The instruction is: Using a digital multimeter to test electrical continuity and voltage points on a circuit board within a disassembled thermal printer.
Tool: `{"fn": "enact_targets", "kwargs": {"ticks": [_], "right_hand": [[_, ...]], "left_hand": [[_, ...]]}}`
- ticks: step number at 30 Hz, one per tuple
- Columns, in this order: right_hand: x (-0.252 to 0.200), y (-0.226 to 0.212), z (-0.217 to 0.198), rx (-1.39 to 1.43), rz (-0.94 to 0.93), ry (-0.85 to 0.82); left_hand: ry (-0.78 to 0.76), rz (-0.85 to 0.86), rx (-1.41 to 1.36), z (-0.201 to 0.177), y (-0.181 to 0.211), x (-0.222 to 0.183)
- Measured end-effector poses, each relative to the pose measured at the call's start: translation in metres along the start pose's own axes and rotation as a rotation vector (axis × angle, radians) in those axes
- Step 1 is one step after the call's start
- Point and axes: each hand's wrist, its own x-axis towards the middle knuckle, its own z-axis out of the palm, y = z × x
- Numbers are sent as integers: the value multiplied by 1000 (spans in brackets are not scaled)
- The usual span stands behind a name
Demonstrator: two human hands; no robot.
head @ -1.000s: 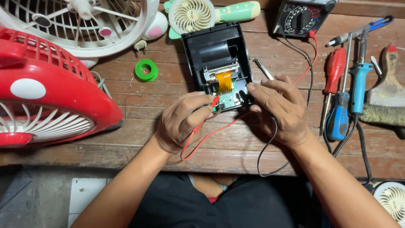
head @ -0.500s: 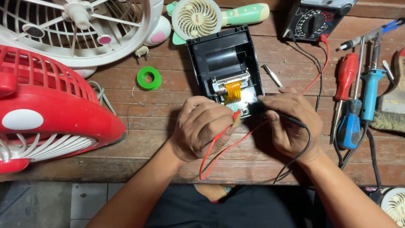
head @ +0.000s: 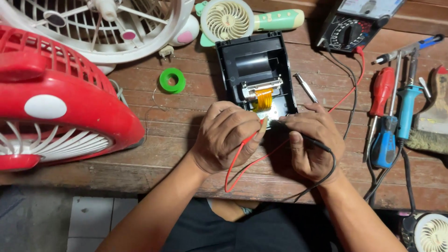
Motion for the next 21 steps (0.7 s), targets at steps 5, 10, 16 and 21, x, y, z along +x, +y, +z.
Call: {"fn": "enact_targets", "kwargs": {"ticks": [5,10,16,21], "right_hand": [[-2,0,4,-21,-36,-31],[1,-1,6,-49,-58,-26],[3,-4,4,-16,-27,-1],[5,-5,2,6,-6,9]], "left_hand": [[-2,-5,-3,-1,1,-1],[-12,3,15,-4,-2,3],[-79,-38,-37,-6,3,7],[-134,-80,-38,-8,1,11]]}}
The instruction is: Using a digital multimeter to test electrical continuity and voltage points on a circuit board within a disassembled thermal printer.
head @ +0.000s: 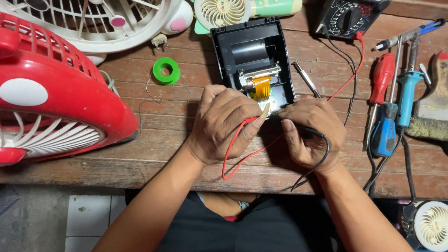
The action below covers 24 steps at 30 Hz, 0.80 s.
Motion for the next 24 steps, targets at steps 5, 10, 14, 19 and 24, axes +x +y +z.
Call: {"fn": "enact_targets", "kwargs": {"ticks": [5,10,14,19,24], "right_hand": [[2,5,-5,55,50,-19],[5,4,-5,108,89,-48],[6,2,-5,125,107,-60],[7,2,-5,128,95,-66],[6,2,-5,123,103,-71]], "left_hand": [[-29,-17,2,1,-2,2],[-52,-32,8,3,-4,-1],[-57,-32,13,3,-4,-1],[-67,-43,14,4,-5,-3],[-66,-50,2,4,-5,-3]]}}
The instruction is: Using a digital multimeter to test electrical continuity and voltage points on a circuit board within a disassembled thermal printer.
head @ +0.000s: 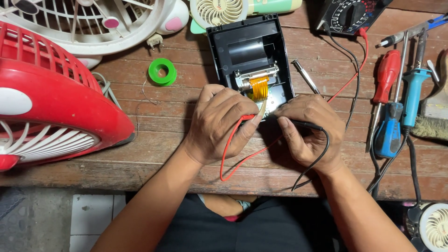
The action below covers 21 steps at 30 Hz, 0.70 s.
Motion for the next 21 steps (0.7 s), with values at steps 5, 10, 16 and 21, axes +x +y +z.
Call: {"fn": "enact_targets", "kwargs": {"ticks": [5,10,16,21], "right_hand": [[1,-1,1,1,-7,6],[2,-1,1,-9,-27,11],[3,-2,2,-2,-26,18],[4,-2,2,-3,-37,18]], "left_hand": [[-2,5,5,-1,1,1],[-1,9,2,-1,1,3],[6,11,12,-1,1,3],[11,14,10,0,1,2]]}}
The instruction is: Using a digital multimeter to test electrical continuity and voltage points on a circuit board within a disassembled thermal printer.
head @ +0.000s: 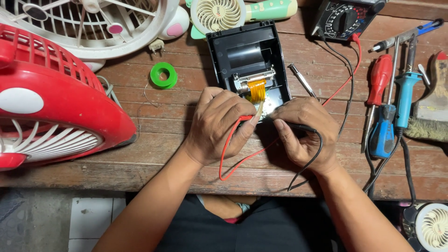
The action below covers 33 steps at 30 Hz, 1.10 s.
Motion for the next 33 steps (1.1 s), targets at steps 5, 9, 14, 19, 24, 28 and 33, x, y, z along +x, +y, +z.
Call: {"fn": "enact_targets", "kwargs": {"ticks": [5,9,14,19,24,28,33], "right_hand": [[1,-2,1,2,-3,8],[3,-2,0,9,-32,18],[4,-3,1,19,-30,45],[4,-2,2,44,-30,61],[3,-2,2,33,-37,55],[4,-2,2,45,-34,54],[2,-1,1,33,-42,27]], "left_hand": [[-2,4,-1,0,-1,-1],[-9,4,2,-1,1,1],[-9,39,15,-2,0,4],[-12,37,30,-1,-2,1],[-11,37,32,-2,-1,3],[-3,21,19,-2,1,3],[-7,6,25,-2,1,0]]}}
